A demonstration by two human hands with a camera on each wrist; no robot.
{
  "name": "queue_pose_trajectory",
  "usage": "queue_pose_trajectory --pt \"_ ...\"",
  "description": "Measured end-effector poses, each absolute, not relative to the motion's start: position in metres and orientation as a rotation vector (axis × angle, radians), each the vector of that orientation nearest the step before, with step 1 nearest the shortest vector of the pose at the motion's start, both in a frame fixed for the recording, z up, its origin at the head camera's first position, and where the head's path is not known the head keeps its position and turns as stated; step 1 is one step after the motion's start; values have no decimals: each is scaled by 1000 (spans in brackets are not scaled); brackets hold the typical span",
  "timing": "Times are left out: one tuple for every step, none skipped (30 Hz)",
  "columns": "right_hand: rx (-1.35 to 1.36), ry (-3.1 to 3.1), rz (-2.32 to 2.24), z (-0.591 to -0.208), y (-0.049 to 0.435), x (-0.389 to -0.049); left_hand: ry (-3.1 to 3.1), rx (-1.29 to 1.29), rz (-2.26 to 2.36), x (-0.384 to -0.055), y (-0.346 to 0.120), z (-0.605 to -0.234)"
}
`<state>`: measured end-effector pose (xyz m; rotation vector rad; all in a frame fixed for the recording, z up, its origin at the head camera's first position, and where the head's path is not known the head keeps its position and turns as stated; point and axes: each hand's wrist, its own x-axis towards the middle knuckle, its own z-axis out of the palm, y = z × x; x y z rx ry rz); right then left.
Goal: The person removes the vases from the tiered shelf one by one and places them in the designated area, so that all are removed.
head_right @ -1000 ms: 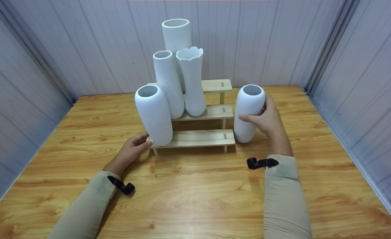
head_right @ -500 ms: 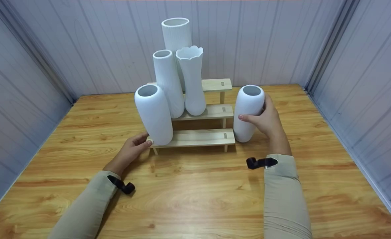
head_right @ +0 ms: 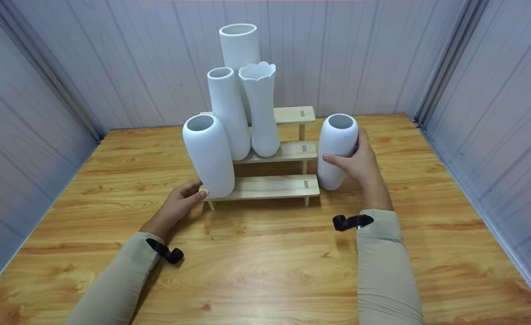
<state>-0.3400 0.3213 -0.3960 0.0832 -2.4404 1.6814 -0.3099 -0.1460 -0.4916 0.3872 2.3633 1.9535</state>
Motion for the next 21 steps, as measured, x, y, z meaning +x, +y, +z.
queue_pose_trajectory --pt "86 -2437 1680 -397 321 -340 2367 387 1950 -310 -146 -492" --pt "91 -2434 1676 -398 322 -341 2369 387 1948 -310 -146 -492" --pt "95 -2432 1674 -399 322 -342 2369 391 1950 -310 -146 -492" --pt "104 -2422 1674 -400 322 -342 2369 393 1950 -310 -146 -492" --pt "109 -2417 1670 -400 322 -342 2370 397 1950 -310 -146 -492" --pt "115 -2407 1673 -401 322 -342 2371 399 1950 -310 -146 -492" --pt "123 -2402 1674 -402 322 -343 2372 397 1951 -311 -146 -492" --pt "124 -2404 1671 -402 322 -343 2371 397 1954 -311 -146 -492" --pt "125 -2406 1671 -403 322 -343 2369 396 1958 -311 -146 -492" --pt "128 -2405 1673 -403 322 -344 2368 392 1958 -311 -146 -492" --pt "126 -2409 1674 -403 322 -344 2370 389 1958 -311 -146 -492" --pt "126 -2412 1677 -404 322 -345 2370 387 1959 -311 -146 -492" --pt "125 -2417 1680 -405 322 -345 2368 384 1961 -312 -146 -492" --pt "121 -2421 1686 -405 323 -346 2368 379 1961 -312 -146 -492" --pt "122 -2420 1696 -406 323 -347 2368 374 1959 -312 -146 -492" --pt "120 -2421 1702 -407 323 -347 2369 369 1958 -312 -146 -492" --pt "116 -2423 1708 -407 324 -347 2371 366 1956 -311 -145 -491" --pt "114 -2425 1713 -409 324 -348 2373 363 1950 -311 -145 -491" --pt "112 -2426 1716 -410 324 -348 2374 361 1944 -310 -145 -490" --pt "119 -2417 1722 -410 324 -348 2375 365 1938 -308 -145 -488" --pt "131 -2404 1729 -411 324 -349 2372 372 1934 -306 -145 -484"
